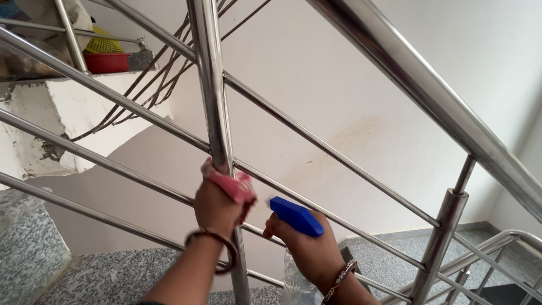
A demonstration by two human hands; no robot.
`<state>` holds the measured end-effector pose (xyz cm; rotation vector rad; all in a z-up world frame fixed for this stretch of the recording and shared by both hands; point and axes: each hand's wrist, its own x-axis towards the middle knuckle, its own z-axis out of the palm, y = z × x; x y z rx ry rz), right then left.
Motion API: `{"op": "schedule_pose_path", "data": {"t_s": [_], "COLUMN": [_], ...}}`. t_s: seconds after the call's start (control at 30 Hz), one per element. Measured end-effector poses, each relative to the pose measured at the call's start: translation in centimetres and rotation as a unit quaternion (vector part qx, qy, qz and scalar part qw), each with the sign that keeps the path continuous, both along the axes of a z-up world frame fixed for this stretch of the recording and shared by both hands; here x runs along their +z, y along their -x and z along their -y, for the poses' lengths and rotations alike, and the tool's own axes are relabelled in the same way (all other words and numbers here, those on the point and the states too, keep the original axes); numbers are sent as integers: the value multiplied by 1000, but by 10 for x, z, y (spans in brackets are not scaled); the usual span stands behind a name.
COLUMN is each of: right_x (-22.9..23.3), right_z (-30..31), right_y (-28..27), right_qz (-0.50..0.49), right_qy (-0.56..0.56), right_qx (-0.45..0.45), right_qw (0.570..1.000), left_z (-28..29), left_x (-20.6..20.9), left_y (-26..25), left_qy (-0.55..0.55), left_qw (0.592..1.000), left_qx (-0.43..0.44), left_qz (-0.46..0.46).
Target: The person cleans a stainless steel stair handrail by spraying liquid from a spray bottle onto the metal bars and wiping them with a pink cloth.
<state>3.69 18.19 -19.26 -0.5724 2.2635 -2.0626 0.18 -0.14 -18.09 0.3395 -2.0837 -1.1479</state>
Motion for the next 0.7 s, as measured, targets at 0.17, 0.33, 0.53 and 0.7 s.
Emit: {"op": "schedule_pose_path", "data": {"t_s": [0.17,0.33,0.53,0.7], "right_x": [-1,-9,-14,-11], "right_z": [6,12,9,16], "right_y": [3,4,15,16], "right_qz": [6,16,-2,-12], "right_qy": [1,-3,-22,-18], "right_qx": [23,36,23,22], "right_qw": [1000,999,999,1000], "left_z": [59,104,80,58], "left_x": [-3,11,6,-7], "left_y": [45,64,52,56], "left_qy": [-196,-190,-255,-250], "left_qw": [954,831,818,755], "left_qx": [-228,-486,-508,-596], "left_qz": [-2,194,86,-110]}}
